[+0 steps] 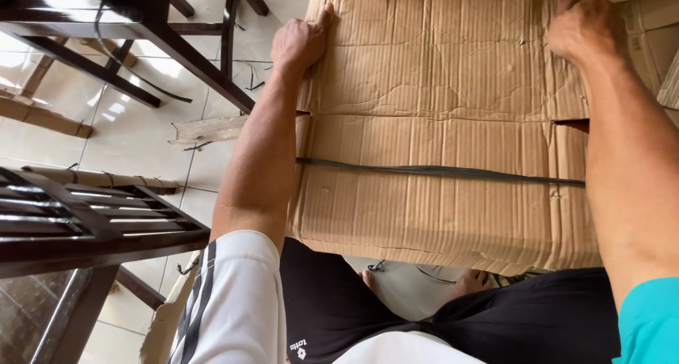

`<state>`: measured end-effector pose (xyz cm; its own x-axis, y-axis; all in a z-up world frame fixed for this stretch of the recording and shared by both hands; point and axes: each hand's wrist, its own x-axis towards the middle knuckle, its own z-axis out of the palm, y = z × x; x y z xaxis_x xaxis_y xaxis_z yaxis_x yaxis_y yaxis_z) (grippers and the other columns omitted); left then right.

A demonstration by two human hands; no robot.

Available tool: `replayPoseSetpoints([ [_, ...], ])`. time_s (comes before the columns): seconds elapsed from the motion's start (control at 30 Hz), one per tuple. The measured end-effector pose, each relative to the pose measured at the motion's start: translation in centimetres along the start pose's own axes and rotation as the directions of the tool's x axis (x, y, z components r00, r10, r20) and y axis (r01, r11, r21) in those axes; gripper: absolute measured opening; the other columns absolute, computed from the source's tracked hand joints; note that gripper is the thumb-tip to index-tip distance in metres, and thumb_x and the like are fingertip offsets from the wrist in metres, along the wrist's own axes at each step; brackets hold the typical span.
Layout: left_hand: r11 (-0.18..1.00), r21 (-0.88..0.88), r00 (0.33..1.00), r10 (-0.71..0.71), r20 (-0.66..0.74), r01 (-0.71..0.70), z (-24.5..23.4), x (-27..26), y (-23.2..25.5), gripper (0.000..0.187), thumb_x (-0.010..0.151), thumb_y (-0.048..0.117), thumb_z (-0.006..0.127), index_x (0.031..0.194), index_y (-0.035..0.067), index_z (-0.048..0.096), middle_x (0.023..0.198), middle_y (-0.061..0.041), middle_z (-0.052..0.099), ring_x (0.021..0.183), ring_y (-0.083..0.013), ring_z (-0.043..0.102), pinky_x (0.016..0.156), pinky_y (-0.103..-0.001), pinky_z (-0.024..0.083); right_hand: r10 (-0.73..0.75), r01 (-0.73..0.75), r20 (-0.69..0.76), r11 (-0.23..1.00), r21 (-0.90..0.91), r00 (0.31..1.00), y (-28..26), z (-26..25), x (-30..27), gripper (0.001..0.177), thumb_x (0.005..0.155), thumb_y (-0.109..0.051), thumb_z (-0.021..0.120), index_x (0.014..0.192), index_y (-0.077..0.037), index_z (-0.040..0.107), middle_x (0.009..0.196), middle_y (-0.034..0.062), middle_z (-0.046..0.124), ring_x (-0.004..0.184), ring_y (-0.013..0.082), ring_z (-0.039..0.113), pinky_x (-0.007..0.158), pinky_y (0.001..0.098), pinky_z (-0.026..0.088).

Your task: A person is sitting on the floor, wrapping a wooden chair with cardboard and securing it with plastic ties for protection.

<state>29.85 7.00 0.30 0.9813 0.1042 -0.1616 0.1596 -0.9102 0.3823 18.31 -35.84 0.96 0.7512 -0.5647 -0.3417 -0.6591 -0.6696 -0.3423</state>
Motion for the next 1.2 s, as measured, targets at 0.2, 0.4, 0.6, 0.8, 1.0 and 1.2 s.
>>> replayPoseSetpoints([
  [0.2,0.992,-0.041,0.990,0.124,0.063,-0.122,0.2,-0.6,-0.5,0.093,0.088,0.085,0.019,0.057,0.006,0.057,0.075,-0.016,0.065,0.072,-0.0290,0.065,0.073,-0.044,0.054,-0.034,0.036,0.032,0.998,-0.055,0.999,-0.3,-0.9,-2.3,0.057,0.111,-0.001,0.027,0.166,-0.012,0.031,0.132,0.0296,0.059,0.050,0.0173,0.038,0.035,0.0319,0.027],
  [0.4,1.000,0.013,1.000,0.005,0.017,-0.005,-1.6,-5.6,1.1,0.092,0.089,0.079,0.021,0.109,0.004,0.071,0.110,-0.019,0.073,0.102,-0.0358,0.069,0.086,-0.050,0.055,-0.209,0.207,-0.045,0.978,-0.029,0.977,-0.6,-2.2,-8.0,0.057,0.126,-0.052,0.030,0.144,-0.007,0.061,0.117,0.0299,0.067,0.098,0.0497,0.065,0.084,0.0633,0.051],
  [0.6,0.994,0.078,0.997,0.079,0.016,-0.080,-1.3,-6.2,-0.6,0.105,0.084,0.087,0.009,0.114,-0.001,0.059,0.101,-0.022,0.069,0.091,-0.0332,0.069,0.076,-0.050,0.054,-0.110,0.108,-0.001,0.976,-0.186,0.994,-1.3,-3.1,-10.4,0.084,0.112,-0.062,0.013,0.160,0.007,0.012,0.165,0.0317,0.026,0.146,0.0526,0.035,0.114,0.0644,0.027],
  [0.8,0.990,-0.115,0.991,0.094,0.094,-0.083,-1.5,-4.6,-1.4,0.088,0.088,0.086,0.032,0.071,0.005,0.060,0.079,-0.016,0.066,0.071,-0.0255,0.063,0.063,-0.042,0.052,-0.159,0.160,-0.020,0.980,0.121,0.987,1.2,-1.6,-7.1,0.058,0.128,-0.040,0.025,0.091,-0.006,0.055,0.071,0.0060,0.043,0.049,0.0178,0.035,0.042,0.0387,0.033],
  [1.0,0.994,-0.081,0.994,0.084,0.072,-0.078,-1.6,-5.4,-1.0,0.095,0.085,0.088,0.028,0.076,0.002,0.066,0.090,-0.021,0.071,0.082,-0.0320,0.067,0.072,-0.047,0.054,-0.208,0.209,-0.031,0.976,0.063,0.978,0.3,-3.0,-9.9,0.073,0.126,-0.051,0.023,0.103,0.005,0.064,0.129,0.0380,0.060,0.120,0.0534,0.058,0.108,0.0627,0.041],
  [1.2,0.997,0.011,0.996,0.078,-0.036,-0.078,-1.6,-6.1,-0.6,0.091,0.085,0.090,0.021,0.063,0.010,0.057,0.074,-0.013,0.068,0.064,-0.0276,0.066,0.058,-0.046,0.055,-0.169,0.171,0.047,0.983,-0.062,0.985,-0.4,-5.0,-15.0,0.074,0.113,-0.060,0.014,0.163,-0.009,-0.004,0.166,0.0306,0.023,0.147,0.0523,0.033,0.117,0.0588,0.029],
])
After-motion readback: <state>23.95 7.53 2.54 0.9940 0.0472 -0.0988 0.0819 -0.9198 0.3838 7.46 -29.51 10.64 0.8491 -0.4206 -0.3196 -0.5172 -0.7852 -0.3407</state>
